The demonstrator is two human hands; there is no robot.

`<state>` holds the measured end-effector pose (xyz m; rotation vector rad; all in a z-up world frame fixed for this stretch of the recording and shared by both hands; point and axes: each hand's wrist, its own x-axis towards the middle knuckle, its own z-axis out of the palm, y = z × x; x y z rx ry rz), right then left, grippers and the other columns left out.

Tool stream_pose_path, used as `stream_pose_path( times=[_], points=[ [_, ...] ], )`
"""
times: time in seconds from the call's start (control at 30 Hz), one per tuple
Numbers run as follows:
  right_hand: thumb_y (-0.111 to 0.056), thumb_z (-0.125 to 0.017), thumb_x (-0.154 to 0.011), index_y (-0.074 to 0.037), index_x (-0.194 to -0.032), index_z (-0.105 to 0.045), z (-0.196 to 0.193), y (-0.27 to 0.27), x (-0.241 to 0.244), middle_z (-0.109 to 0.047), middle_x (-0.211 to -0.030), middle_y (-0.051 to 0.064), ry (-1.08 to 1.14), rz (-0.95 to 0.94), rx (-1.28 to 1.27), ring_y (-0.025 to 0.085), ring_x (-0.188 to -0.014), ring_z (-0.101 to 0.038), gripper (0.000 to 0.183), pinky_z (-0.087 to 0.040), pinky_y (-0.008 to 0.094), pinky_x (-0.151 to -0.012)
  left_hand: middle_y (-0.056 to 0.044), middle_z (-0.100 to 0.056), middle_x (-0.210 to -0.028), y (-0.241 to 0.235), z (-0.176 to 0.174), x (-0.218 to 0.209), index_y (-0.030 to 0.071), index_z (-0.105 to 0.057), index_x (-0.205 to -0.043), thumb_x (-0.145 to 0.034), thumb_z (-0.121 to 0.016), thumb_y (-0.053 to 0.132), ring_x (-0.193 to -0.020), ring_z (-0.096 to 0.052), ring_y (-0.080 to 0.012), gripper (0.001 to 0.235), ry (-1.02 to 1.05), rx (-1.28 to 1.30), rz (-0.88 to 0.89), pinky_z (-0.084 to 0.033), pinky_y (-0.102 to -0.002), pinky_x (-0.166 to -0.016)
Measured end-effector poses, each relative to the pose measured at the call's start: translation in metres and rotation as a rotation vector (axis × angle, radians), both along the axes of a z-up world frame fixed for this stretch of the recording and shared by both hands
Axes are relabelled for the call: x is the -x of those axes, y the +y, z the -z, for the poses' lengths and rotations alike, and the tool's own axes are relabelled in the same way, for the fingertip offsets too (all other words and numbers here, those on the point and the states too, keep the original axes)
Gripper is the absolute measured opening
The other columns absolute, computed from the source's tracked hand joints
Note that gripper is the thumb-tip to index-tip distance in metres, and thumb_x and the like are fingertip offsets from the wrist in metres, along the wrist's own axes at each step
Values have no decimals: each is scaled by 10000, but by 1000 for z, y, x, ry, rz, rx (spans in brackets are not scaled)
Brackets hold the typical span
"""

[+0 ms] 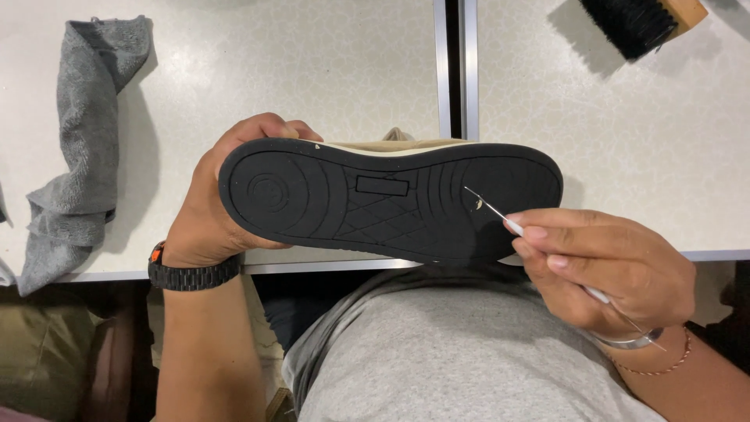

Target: The person cleans a beige sneaker by brushing the upper with a wooden brush and scraping the sole with a metal pick. They turn the shoe to access different areas and continue brushing the sides and toe box.

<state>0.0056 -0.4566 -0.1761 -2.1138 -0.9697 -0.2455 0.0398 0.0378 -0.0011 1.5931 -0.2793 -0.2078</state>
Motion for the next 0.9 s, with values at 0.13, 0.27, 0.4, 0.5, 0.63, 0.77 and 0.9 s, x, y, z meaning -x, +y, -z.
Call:
stream_pose_path(
  times=[0.13,0.27,0.4,0.5,0.63,0.77,0.9],
  points=[
    [-62,-527,-1037,141,-1450,-397,12,-41,-6,-450,-1556,262,-205,-429,396,319,-1456,-473,478,-476,315,-1175,16,-578,-1166,0,0,0,137,-511,-1206,-704,-871,182,-1215,-589,-207,619,-19,-1,9,-554,-361,-990],
    [-147,-486,-1046,43,-1532,-293,-22,-35,-27,-340,-1642,204,514,-690,-38,335,-1569,-332,556,-389,382,-1308,8,-586,-1159,0,-1,-1,141,-514,-1188,-675,-876,192,-1225,-588,-197,630,16,1,-1,-554,-354,-985],
    [-168,-841,-1007,198,-1213,-722,-71,56,-11,-816,-1152,271,-878,369,494,343,-1081,-786,436,-595,345,-963,30,-578,-1133,-2,-1,-1,146,-516,-1168,-679,-867,170,-1195,-582,-193,602,16,16,-1,-542,-348,-972],
    [230,-793,-821,78,-773,-586,-154,129,-33,-691,-939,304,3,155,-370,339,-808,-764,261,-691,395,-704,21,-578,-1165,0,1,-1,142,-505,-1199,-708,-874,194,-1217,-586,-203,617,-11,19,8,-559,-350,-979],
    [242,-793,-843,142,-769,-633,-150,130,-31,-700,-911,317,-29,178,-279,363,-821,-756,202,-665,390,-717,16,-583,-1166,0,-2,-1,143,-515,-1197,-690,-876,182,-1221,-587,-204,624,3,8,2,-551,-359,-993],
    [57,-651,-986,-11,-882,-680,-89,81,-16,-568,-623,-31,122,136,-9,0,-509,-460,127,-349,140,-477,-20,-600,-1160,-1,-4,-1,129,-516,-1183,-664,-876,192,-1216,-598,-201,635,12,-40,-20,-548,-351,-991],
    [27,-865,-886,94,-1147,-676,-72,45,-25,-727,-1153,130,-118,28,-40,101,-1020,-700,329,-550,139,-844,-8,-596,-1167,0,-4,0,132,-518,-1187,-661,-873,195,-1219,-601,-206,638,11,-59,-17,-554,-360,-998]
  ],
)
